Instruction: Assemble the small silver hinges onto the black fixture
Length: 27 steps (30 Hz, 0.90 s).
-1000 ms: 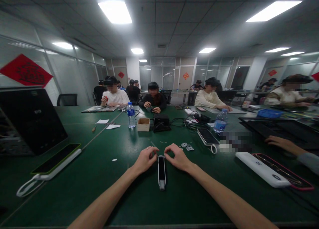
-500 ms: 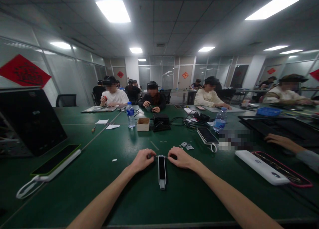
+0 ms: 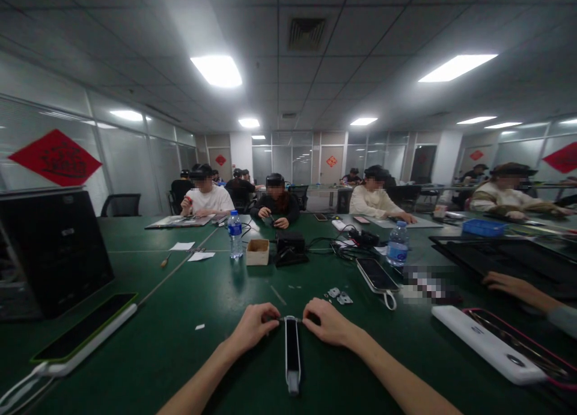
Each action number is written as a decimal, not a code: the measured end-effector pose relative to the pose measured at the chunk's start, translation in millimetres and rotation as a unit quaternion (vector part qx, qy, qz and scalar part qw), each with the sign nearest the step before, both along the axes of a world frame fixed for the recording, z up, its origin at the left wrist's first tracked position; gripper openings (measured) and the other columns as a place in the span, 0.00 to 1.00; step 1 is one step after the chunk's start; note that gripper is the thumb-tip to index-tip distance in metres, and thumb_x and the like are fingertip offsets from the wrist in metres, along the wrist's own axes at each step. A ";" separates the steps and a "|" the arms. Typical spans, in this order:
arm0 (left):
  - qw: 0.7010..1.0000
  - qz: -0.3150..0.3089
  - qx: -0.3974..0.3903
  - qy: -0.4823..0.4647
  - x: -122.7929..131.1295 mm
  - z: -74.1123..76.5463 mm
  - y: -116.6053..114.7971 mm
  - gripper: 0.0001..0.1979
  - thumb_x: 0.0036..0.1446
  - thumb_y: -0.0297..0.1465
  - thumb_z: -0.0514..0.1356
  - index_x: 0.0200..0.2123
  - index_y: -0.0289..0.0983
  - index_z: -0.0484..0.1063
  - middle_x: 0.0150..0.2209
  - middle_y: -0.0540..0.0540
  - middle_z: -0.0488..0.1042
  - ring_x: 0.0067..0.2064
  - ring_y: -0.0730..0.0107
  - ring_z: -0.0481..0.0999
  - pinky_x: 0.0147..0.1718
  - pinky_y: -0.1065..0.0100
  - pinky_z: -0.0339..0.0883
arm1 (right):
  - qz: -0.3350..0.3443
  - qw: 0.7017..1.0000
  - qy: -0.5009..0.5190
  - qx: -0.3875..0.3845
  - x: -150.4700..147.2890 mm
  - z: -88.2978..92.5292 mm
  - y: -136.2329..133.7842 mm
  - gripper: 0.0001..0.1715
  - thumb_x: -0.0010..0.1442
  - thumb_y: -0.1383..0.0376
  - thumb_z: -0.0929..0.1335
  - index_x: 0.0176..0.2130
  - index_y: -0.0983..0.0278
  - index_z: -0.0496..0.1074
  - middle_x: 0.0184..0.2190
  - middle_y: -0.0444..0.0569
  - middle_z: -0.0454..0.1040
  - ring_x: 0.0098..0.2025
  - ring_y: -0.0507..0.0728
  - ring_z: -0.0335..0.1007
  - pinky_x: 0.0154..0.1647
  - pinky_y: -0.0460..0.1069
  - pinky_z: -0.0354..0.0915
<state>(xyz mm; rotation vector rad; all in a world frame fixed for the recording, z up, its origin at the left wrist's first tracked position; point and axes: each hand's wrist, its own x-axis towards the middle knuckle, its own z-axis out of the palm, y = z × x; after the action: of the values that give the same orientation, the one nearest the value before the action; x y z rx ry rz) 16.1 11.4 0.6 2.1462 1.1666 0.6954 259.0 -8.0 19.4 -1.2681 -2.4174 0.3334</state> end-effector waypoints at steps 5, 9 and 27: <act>0.999 0.007 -0.032 -0.036 3.0 3.7 -1.9 0.11 0.52 0.34 0.59 0.37 0.33 0.73 0.36 0.46 0.76 0.27 0.72 0.73 0.26 0.72 0.65 | 0.022 1.000 0.016 0.001 0.9 -5.0 3.8 0.08 0.59 0.64 0.64 0.35 0.64 0.72 0.33 0.49 0.71 0.37 0.55 0.65 0.39 0.50 0.62; 0.999 0.033 -0.001 -0.016 5.8 9.7 -5.0 0.11 0.50 0.33 0.60 0.36 0.34 0.75 0.31 0.48 0.77 0.28 0.69 0.74 0.30 0.71 0.65 | 0.028 0.999 0.030 -0.003 1.8 -8.7 6.3 0.08 0.59 0.64 0.64 0.34 0.65 0.72 0.33 0.49 0.71 0.36 0.55 0.65 0.38 0.49 0.62; 0.998 0.037 -0.035 -0.032 3.4 -5.6 3.4 0.15 0.52 0.38 0.59 0.37 0.33 0.76 0.28 0.49 0.75 0.22 0.75 0.68 0.25 0.73 0.62 | 0.014 0.997 0.076 -0.008 -2.6 -14.9 4.8 0.07 0.59 0.66 0.63 0.34 0.65 0.70 0.34 0.49 0.69 0.35 0.54 0.64 0.36 0.48 0.63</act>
<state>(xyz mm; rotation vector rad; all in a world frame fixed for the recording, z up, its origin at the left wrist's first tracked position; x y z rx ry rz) 19.5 14.8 -5.0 2.0175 1.2241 0.7397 256.5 -3.2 4.6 -1.1719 -2.3095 0.4408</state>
